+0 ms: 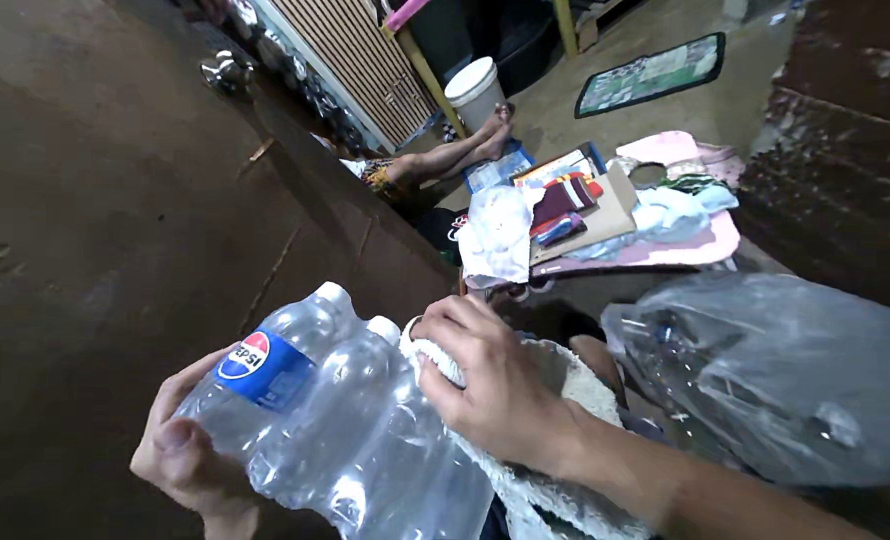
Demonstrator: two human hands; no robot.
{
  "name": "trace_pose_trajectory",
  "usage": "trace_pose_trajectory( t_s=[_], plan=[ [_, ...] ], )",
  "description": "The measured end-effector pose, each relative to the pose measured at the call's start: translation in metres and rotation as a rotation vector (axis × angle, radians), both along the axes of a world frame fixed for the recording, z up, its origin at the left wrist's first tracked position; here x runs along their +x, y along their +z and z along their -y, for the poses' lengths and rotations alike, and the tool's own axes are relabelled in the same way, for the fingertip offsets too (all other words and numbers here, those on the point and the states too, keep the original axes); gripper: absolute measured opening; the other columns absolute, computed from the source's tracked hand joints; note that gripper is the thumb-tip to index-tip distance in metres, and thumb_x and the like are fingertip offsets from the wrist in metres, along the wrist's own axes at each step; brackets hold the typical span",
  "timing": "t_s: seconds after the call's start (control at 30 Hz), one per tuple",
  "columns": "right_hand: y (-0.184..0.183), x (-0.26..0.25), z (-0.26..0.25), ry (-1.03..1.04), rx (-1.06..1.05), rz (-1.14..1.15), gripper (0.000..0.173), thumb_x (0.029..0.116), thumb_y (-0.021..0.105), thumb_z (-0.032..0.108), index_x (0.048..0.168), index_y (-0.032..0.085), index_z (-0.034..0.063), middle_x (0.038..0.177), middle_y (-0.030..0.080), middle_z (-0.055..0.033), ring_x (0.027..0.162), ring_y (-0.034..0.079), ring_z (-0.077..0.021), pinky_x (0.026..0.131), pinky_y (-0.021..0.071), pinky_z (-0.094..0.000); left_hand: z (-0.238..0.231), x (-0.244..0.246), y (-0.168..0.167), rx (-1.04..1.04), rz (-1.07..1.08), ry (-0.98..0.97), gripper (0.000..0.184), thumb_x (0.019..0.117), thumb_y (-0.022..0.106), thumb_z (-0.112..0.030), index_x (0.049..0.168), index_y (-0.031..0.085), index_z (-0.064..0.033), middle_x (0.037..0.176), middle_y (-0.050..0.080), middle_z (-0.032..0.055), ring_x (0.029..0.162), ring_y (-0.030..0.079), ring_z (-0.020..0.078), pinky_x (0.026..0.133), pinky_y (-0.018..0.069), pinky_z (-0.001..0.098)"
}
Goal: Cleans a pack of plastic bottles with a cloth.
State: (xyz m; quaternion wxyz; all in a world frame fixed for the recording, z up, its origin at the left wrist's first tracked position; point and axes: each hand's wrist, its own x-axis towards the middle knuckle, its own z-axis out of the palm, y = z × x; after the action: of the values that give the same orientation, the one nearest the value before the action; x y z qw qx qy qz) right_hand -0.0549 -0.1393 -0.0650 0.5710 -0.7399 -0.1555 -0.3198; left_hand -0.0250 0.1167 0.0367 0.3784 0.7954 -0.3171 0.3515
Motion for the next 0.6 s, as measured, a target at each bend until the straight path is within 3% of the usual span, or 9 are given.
trace_pose_trajectory(
  t_s=[0.1, 0.17, 0.27, 0.33, 0.47, 0.6],
  plan=[
    [0.004, -0.061, -0.019, -0.003, -0.07, 0.04, 0.019, 0.088, 0.064, 0.024, 0.1, 0.075, 0.014, 0.105, 0.069, -0.0018, 0.103, 0.063, -0.0201, 0.083, 0.0533, -0.0409, -0.01, -0.04, -0.01, -0.023, -0.085, -0.023, 0.056, 0.0973, 0.048, -0.066, 0.114, 0.07, -0.0163, 0.112, 0.073, -0.0125, 0.106, 0.067, 0.0014, 0.093, 0.054, 0.0208],
    [0.007, -0.105, -0.036, 0.051, -0.055, 0.087, 0.018, 0.0878, 0.066, 0.022, 0.099, 0.077, 0.0142, 0.108, 0.071, -0.0052, 0.105, 0.065, -0.0244, 0.087, 0.0528, -0.0449, -0.006, -0.071, -0.015, -0.021, -0.122, 0.026, 0.058, 0.0971, 0.05, -0.065, 0.112, 0.067, -0.0123, 0.11, 0.072, -0.0134, 0.105, 0.066, 0.0001, 0.093, 0.0541, 0.0201],
    [0.014, -0.176, -0.061, 0.226, -0.001, 0.104, 0.016, 0.0879, 0.068, 0.018, 0.098, 0.079, 0.0124, 0.111, 0.073, -0.0105, 0.108, 0.065, -0.0303, 0.096, 0.0476, -0.0498, 0.003, -0.114, -0.024, 0.01, -0.17, 0.086, 0.06, 0.0957, 0.048, -0.069, 0.113, 0.067, -0.0147, 0.109, 0.071, -0.0151, 0.101, 0.066, -0.0019, 0.088, 0.055, 0.0186],
    [0.014, -0.209, -0.071, 0.317, -0.04, 0.13, 0.019, 0.0894, 0.063, 0.021, 0.098, 0.078, 0.0126, 0.109, 0.072, -0.009, 0.109, 0.064, -0.0295, 0.098, 0.0436, -0.0491, 0.004, -0.133, -0.03, 0.061, -0.161, 0.055, 0.064, 0.0995, 0.044, -0.065, 0.117, 0.065, -0.0076, 0.11, 0.071, -0.0085, 0.101, 0.067, 0.0021, 0.088, 0.0566, 0.0225],
    [0.008, -0.227, -0.071, 0.326, -0.094, 0.204, 0.02, 0.0893, 0.061, 0.025, 0.096, 0.076, 0.0133, 0.104, 0.072, -0.0057, 0.106, 0.064, -0.0266, 0.096, 0.0441, -0.0471, 0.007, -0.157, -0.03, 0.113, -0.126, 0.085, 0.066, 0.1026, 0.04, -0.062, 0.116, 0.064, -0.0026, 0.107, 0.071, -0.0053, 0.098, 0.067, 0.0025, 0.087, 0.0574, 0.024],
    [0.004, -0.198, -0.049, 0.359, -0.026, 0.29, 0.019, 0.0864, 0.066, 0.023, 0.098, 0.076, 0.0123, 0.104, 0.072, -0.0063, 0.106, 0.064, -0.0264, 0.09, 0.049, -0.0456, 0.016, -0.153, -0.025, 0.126, -0.078, 0.116, 0.064, 0.105, 0.037, -0.059, 0.118, 0.064, -0.0026, 0.106, 0.07, -0.0089, 0.096, 0.066, -0.0037, 0.085, 0.056, 0.0188]
  ],
)
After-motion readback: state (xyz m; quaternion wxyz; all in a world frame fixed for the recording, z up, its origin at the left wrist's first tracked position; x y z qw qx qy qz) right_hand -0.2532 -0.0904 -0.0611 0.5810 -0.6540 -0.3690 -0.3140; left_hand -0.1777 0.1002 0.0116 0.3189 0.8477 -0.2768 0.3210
